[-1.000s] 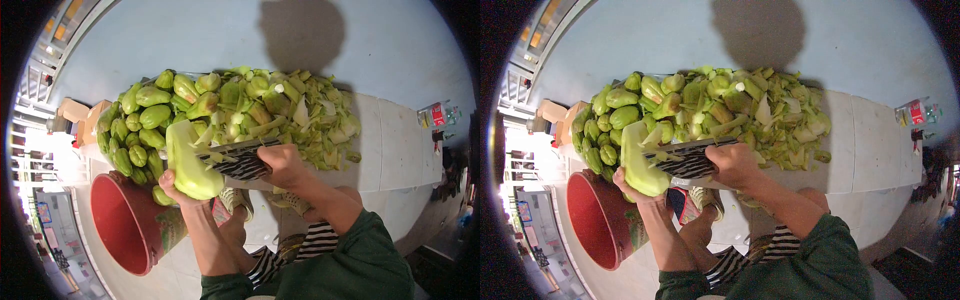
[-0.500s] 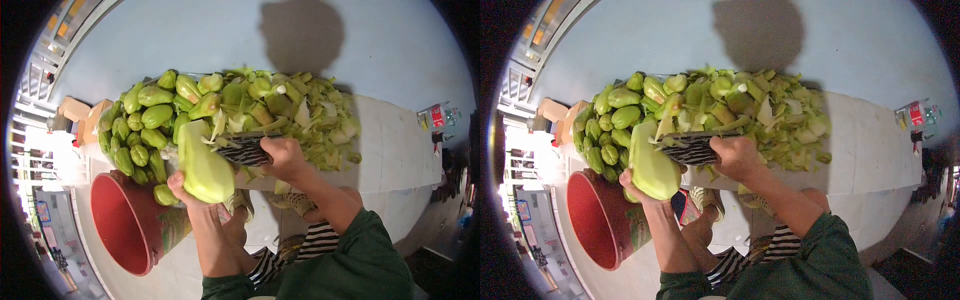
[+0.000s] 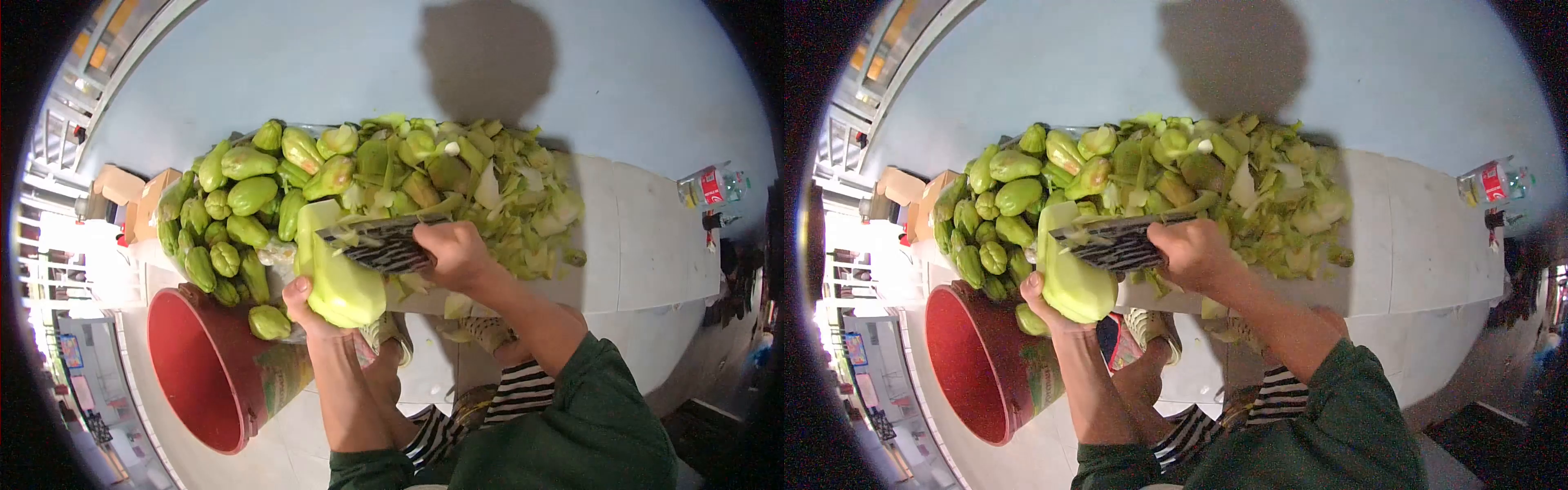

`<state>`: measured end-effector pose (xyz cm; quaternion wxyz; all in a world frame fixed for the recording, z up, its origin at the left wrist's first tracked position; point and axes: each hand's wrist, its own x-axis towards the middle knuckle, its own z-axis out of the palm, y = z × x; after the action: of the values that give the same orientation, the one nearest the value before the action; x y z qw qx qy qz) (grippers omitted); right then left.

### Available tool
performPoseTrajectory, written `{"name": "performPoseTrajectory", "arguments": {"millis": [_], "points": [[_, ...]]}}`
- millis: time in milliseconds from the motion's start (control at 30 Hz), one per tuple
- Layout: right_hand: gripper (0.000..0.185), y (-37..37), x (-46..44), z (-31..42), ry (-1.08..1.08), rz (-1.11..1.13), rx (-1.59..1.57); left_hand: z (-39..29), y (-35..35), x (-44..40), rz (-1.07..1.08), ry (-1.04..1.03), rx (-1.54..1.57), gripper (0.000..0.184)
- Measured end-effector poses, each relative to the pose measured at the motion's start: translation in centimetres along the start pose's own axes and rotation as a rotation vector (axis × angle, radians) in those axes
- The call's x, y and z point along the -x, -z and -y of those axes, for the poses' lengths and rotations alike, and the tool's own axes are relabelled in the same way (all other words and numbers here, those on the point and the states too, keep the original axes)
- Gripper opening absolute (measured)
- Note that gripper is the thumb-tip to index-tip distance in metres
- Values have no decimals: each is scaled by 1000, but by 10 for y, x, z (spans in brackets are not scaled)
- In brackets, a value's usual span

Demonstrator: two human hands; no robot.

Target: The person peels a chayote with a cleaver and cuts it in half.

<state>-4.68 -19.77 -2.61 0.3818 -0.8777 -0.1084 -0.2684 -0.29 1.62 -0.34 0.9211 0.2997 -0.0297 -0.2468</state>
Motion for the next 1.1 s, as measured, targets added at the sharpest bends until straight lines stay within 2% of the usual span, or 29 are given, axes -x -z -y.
{"name": "performPoseTrajectory", "arguments": {"millis": [67,133,200,233,267,333,400,433,500,600,667,700,800,867,933,1100], "points": [[20,4,0,4,30,10,14,1,-2,-1,-125,-93,75,70],[19,16,-5,19,157,48,-39,4,-12,0,-151,-73,19,70],[18,10,-1,15,128,62,-25,8,1,0,-153,-63,7,70],[18,2,-1,3,-39,70,48,7,-5,2,-124,-34,39,69],[18,-3,-1,-8,-204,74,125,9,-18,1,-206,-46,-40,69],[18,2,0,-11,-266,151,154,7,-25,-1,-70,-26,-174,79],[26,2,2,-3,-109,45,44,7,-12,-4,-115,-60,-93,80],[26,3,2,0,-108,50,38,7,-7,-2,-145,-74,-58,81],[26,7,0,9,173,-37,-97,5,-16,0,-198,-70,-50,80],[24,13,0,10,282,-6,-105,7,-25,-9,-168,-74,-37,80],[23,11,4,5,306,-9,-92,7,-36,-10,-107,-71,-3,80],[22,9,5,5,325,-12,-79,9,-30,-12,-169,-113,62,79],[19,13,5,14,368,16,-4,7,-26,-18,-176,-158,124,75],[18,10,7,18,362,19,18,9,-41,-20,-238,-216,162,73],[16,6,9,20,349,22,44,12,-48,-22,-420,-208,214,72],[14,3,10,22,324,10,110,23,-52,-20,-386,-179,206,70]]}}
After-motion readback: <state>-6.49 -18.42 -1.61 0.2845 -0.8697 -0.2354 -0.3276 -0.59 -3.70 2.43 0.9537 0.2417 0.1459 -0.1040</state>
